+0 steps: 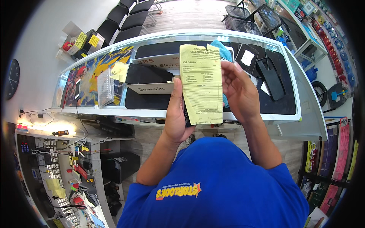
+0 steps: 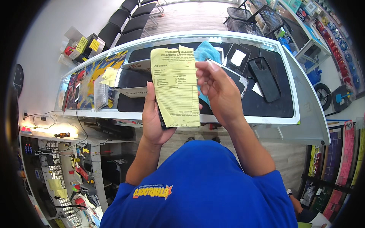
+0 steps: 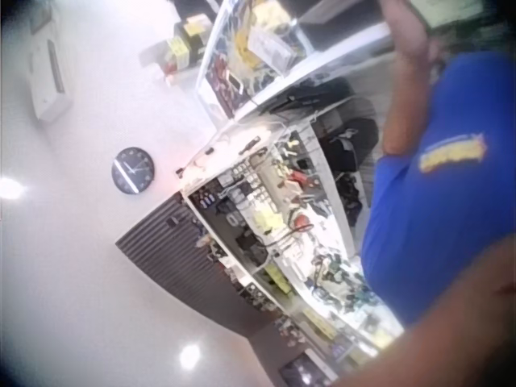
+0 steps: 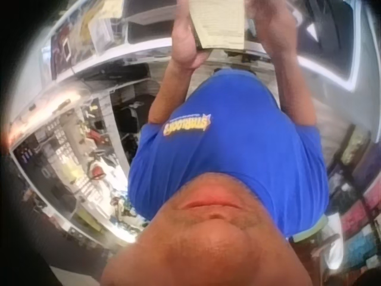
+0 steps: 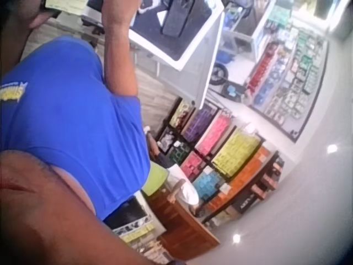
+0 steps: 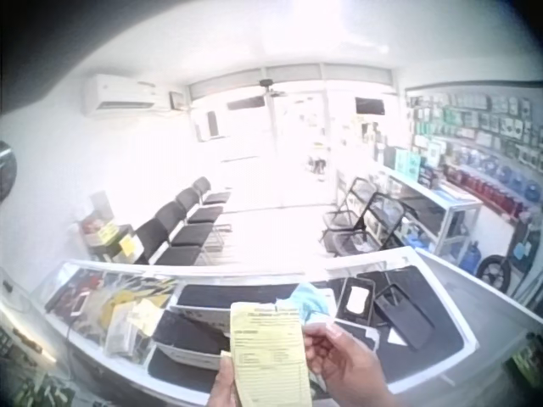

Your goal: The person wipes several mobile phones with a blue microfiber cloth at a counter. They handle each phone individually, turning them over to clean both sides, and place them back on the counter after cleaning.

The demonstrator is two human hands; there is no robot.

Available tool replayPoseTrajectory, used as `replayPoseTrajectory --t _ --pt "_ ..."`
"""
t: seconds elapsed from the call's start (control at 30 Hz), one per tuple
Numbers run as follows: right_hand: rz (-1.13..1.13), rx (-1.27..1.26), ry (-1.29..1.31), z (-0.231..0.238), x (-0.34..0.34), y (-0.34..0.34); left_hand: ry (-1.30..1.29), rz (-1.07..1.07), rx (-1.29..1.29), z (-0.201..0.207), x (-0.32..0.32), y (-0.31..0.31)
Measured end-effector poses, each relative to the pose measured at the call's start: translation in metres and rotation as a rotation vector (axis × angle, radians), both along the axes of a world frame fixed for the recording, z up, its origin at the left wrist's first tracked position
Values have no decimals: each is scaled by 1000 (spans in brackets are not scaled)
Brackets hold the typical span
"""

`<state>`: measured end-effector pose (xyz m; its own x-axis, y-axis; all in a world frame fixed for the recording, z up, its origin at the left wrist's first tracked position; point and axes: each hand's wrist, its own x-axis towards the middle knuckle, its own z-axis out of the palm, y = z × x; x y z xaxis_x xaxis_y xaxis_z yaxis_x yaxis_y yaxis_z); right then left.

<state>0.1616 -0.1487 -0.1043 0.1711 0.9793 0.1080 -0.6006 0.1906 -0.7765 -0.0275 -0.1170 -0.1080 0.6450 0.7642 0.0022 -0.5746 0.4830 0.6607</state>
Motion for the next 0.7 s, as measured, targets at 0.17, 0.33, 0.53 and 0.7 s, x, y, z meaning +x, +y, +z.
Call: replayPoseTrajectory --t 0.17,0.33,0.53,0.7 --pt "111 -150 -271 6 -3 -19 135 162 128 3 -5 -1" --pt "222 -231 -153 27 -15 -24 131 204 105 0 -3 -9" --pt "57 -105 251 53 3 -6 -95 -68 -81 -12 -5 -2" --pt "256 257 270 54 39 24 -189 -224 -90 -23 1 -2"
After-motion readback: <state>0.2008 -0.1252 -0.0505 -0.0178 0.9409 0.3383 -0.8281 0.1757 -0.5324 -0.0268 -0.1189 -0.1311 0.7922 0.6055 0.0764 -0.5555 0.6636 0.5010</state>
